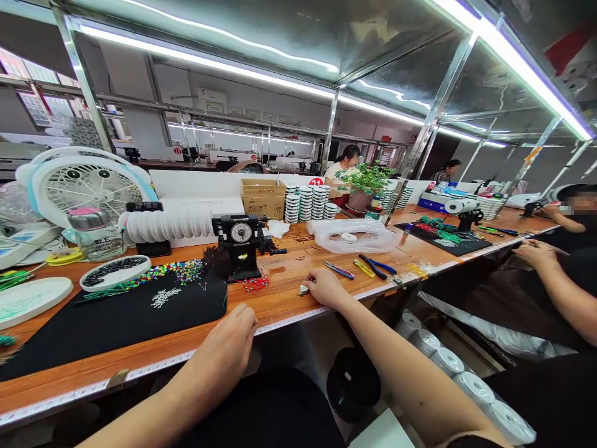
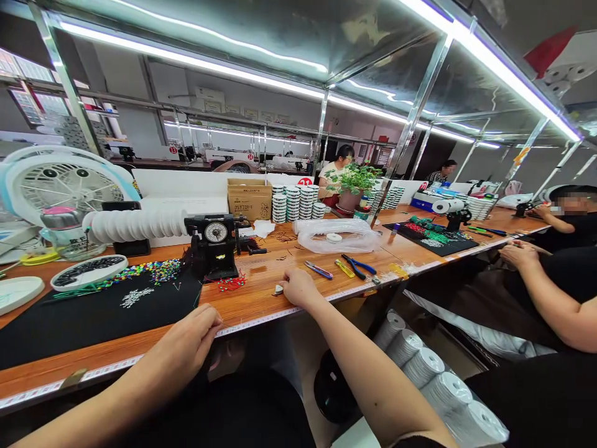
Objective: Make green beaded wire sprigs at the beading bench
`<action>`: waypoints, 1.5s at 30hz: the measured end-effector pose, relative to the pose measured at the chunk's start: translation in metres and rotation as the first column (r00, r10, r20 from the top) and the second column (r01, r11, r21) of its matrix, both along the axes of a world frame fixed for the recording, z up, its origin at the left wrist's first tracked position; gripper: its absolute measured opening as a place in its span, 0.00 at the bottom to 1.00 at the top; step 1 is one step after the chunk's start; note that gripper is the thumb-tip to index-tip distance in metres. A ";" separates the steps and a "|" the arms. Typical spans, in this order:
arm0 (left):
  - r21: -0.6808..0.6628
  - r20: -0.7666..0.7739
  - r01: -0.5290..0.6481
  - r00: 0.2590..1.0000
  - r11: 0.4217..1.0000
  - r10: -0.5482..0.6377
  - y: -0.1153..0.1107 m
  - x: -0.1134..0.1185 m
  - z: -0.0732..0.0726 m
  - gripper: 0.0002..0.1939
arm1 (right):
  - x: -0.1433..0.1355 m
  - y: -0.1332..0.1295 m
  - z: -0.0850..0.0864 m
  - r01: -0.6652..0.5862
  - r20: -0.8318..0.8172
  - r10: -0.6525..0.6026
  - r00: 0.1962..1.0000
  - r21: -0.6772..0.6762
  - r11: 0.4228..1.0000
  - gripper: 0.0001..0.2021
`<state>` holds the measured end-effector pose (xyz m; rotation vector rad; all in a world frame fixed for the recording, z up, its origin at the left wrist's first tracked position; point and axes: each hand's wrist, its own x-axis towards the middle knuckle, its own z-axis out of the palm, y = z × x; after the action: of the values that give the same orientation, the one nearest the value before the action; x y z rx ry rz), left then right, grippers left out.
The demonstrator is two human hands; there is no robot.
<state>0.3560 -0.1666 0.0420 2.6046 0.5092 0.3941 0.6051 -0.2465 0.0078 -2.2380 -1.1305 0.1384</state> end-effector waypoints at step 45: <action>-0.361 -0.082 -0.515 0.848 0.777 0.524 0.150 0.011 0.025 0.09 | -0.107 0.038 -0.010 -0.242 -0.285 0.430 0.857 0.514 0.823 0.10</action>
<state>0.3675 -0.0164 0.0667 2.0565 1.1864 0.4486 0.4978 -0.2086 -0.0021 -1.4821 -1.1826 0.4029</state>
